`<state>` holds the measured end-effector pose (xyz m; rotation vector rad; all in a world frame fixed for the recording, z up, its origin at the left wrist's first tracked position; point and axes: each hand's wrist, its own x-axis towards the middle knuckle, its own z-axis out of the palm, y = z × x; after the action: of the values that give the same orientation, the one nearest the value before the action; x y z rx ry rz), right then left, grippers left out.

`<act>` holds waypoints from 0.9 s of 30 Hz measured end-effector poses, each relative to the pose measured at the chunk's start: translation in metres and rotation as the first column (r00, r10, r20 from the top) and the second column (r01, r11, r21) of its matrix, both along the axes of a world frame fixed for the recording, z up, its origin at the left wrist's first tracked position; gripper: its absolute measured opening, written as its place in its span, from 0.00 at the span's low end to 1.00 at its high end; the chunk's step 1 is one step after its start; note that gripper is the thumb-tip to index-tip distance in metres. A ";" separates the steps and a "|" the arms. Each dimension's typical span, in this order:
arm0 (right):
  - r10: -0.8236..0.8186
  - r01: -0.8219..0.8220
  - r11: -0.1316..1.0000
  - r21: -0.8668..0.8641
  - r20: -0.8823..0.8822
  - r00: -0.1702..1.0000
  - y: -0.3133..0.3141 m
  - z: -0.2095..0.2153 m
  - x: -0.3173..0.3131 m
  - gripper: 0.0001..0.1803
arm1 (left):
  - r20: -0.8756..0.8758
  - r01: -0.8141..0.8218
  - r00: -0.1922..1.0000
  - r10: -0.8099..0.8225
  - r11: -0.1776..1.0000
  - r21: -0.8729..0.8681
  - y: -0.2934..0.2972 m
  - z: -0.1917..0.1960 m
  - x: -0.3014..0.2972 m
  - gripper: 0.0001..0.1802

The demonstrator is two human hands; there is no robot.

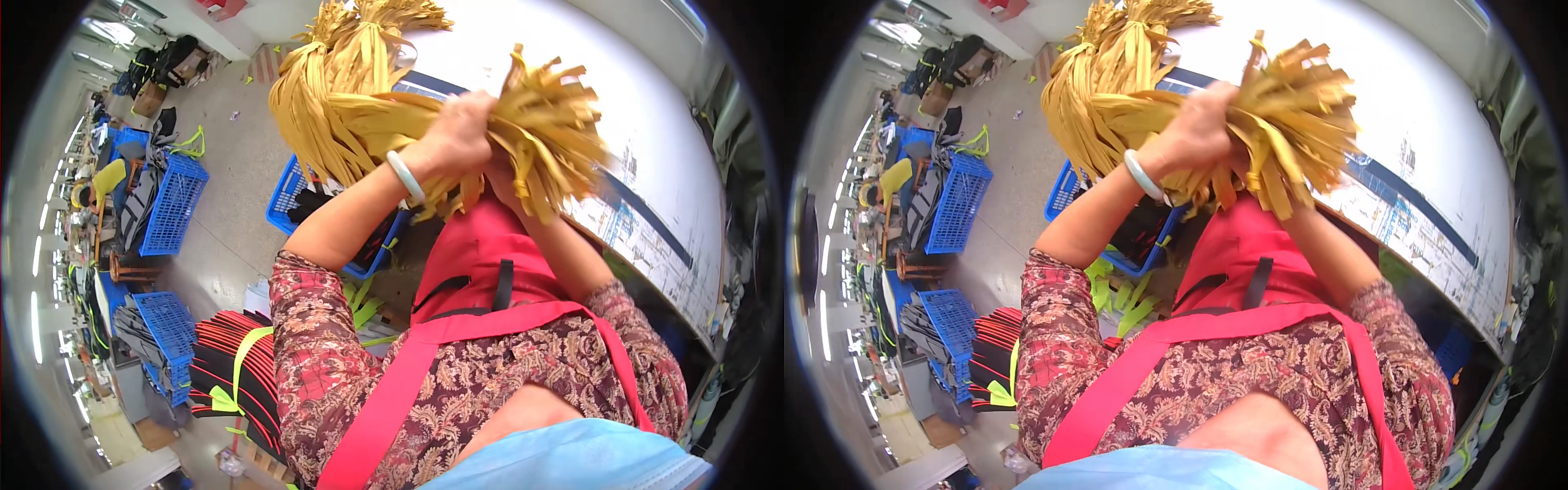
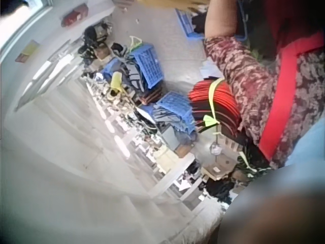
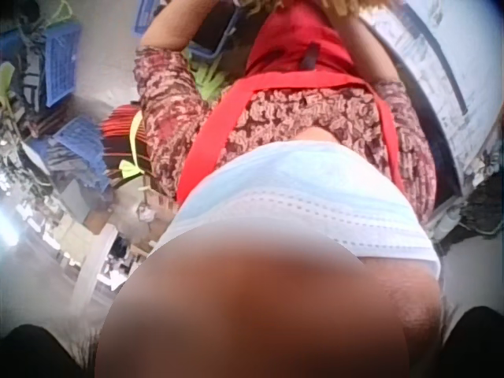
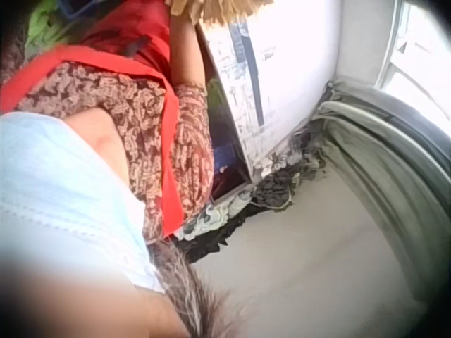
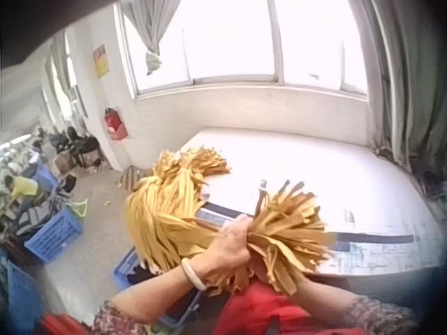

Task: Manually attaching sliders or small components to yellow zipper tapes at a workshop table.

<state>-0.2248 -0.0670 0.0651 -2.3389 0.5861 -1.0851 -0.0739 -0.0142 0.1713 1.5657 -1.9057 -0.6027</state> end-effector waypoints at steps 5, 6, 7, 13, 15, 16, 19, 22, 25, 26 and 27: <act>0.087 -0.589 0.374 0.717 0.605 0.792 0.020 0.023 -0.018 0.30 | -0.688 0.435 0.710 -0.150 0.862 0.261 -0.008 0.003 0.063 0.25; 0.175 -0.345 0.735 0.584 0.329 0.928 0.027 0.045 -0.005 0.29 | -0.454 0.180 0.888 -0.076 0.965 0.190 -0.022 -0.012 0.103 0.23; 0.158 -0.324 0.745 0.583 0.318 0.935 0.029 0.044 -0.009 0.29 | -0.207 -0.031 0.978 0.037 0.999 0.034 -0.045 -0.029 0.139 0.22; 0.046 -0.398 0.395 0.828 0.415 0.909 0.024 0.014 -0.027 0.29 | 0.266 -0.709 0.619 0.739 0.671 -0.216 -0.089 -0.099 0.346 0.48; 0.047 -0.363 0.344 0.866 0.370 0.928 0.023 0.018 -0.037 0.31 | 0.359 -0.713 0.575 0.735 0.666 -0.221 -0.107 -0.110 0.363 0.50; 0.049 -0.355 0.309 0.882 0.358 0.932 0.018 0.011 -0.040 0.32 | 0.443 -0.709 0.539 0.716 0.670 -0.222 -0.111 -0.113 0.378 0.51; 0.108 -0.336 0.311 0.889 0.319 0.942 -0.002 -0.005 -0.048 0.34 | 0.577 -0.726 0.490 0.653 0.672 -0.143 -0.131 -0.125 0.397 0.54; 0.324 -0.305 0.257 0.917 0.216 0.921 -0.025 -0.006 -0.048 0.35 | 0.520 -0.887 0.423 0.742 0.457 0.071 -0.125 -0.142 0.410 0.53; 0.296 -0.275 0.170 0.946 0.217 0.930 -0.019 -0.005 -0.050 0.35 | 0.559 -0.884 0.454 0.694 0.429 0.185 -0.127 -0.143 0.396 0.43; 0.260 -0.305 0.072 0.950 0.277 0.925 -0.019 -0.003 -0.050 0.35 | 0.491 -0.904 0.400 0.774 0.420 0.073 -0.121 -0.143 0.394 0.33; 0.271 -0.342 0.078 0.936 0.310 0.911 -0.019 -0.006 -0.051 0.35 | 0.493 -0.905 0.397 0.774 0.419 0.072 -0.113 -0.142 0.395 0.33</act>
<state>-0.2757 -0.0858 0.0592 -1.0717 0.4862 -0.2658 0.3207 -0.1276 0.0297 2.7583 -0.8931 -0.1092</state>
